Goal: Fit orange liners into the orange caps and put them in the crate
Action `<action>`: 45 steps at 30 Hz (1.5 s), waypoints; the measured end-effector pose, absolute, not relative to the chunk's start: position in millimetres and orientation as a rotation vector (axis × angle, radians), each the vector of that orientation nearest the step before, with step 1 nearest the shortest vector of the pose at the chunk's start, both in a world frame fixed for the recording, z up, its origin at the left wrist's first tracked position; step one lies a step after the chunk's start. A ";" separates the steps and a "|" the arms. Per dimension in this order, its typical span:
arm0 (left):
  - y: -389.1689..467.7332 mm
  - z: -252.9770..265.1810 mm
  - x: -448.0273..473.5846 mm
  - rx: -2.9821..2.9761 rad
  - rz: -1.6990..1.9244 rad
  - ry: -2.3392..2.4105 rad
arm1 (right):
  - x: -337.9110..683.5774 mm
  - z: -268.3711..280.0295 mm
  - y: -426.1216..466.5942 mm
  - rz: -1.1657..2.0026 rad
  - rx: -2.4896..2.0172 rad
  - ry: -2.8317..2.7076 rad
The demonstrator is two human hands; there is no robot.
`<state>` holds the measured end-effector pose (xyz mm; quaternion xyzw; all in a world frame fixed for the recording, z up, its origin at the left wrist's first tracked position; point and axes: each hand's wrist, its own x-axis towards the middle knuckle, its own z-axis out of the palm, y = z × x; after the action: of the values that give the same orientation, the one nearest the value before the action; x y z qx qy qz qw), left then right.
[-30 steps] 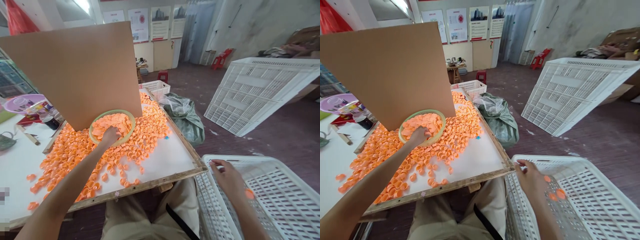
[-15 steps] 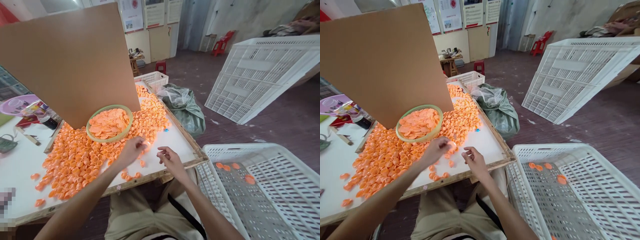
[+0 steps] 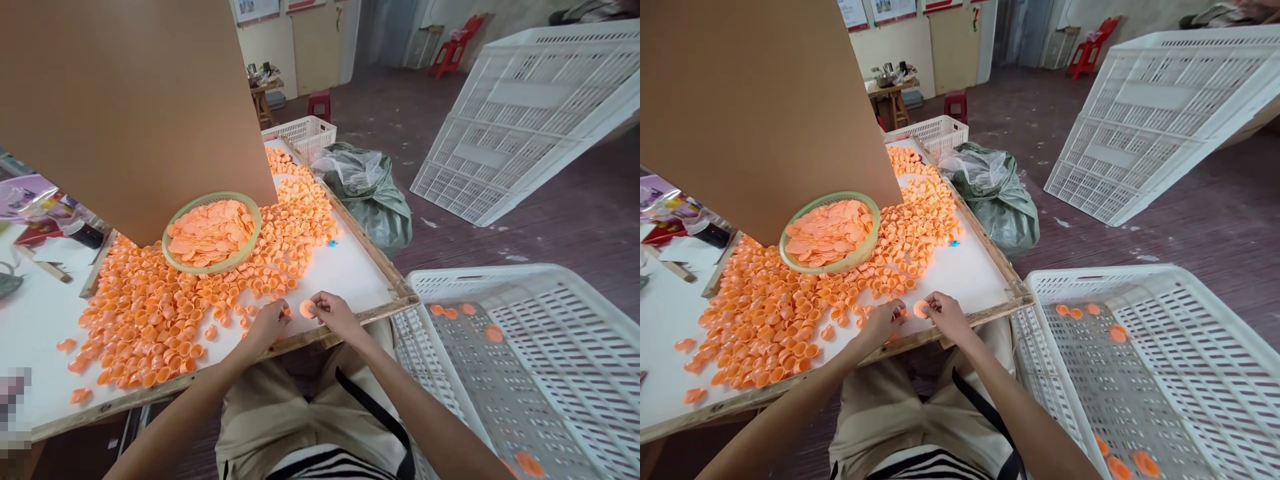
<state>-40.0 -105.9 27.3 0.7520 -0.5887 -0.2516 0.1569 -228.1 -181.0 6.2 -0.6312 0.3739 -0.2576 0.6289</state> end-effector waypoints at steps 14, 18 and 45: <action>-142.5 14.6 -49.4 1.780 -1.305 -1.373 | -209.6 -2.6 -205.0 -0.361 -1.628 1.037; -147.6 11.3 -48.5 1.692 -1.445 -1.203 | -208.7 1.9 -213.2 -0.265 -1.513 1.040; -177.2 13.8 -55.5 1.956 -1.608 -0.916 | -187.9 5.3 -244.8 0.138 -1.226 1.055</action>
<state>-55.5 -177.2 13.8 0.7083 -0.3317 -0.5821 0.2224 -187.9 -244.8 5.3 -0.5480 0.4716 0.0618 0.6882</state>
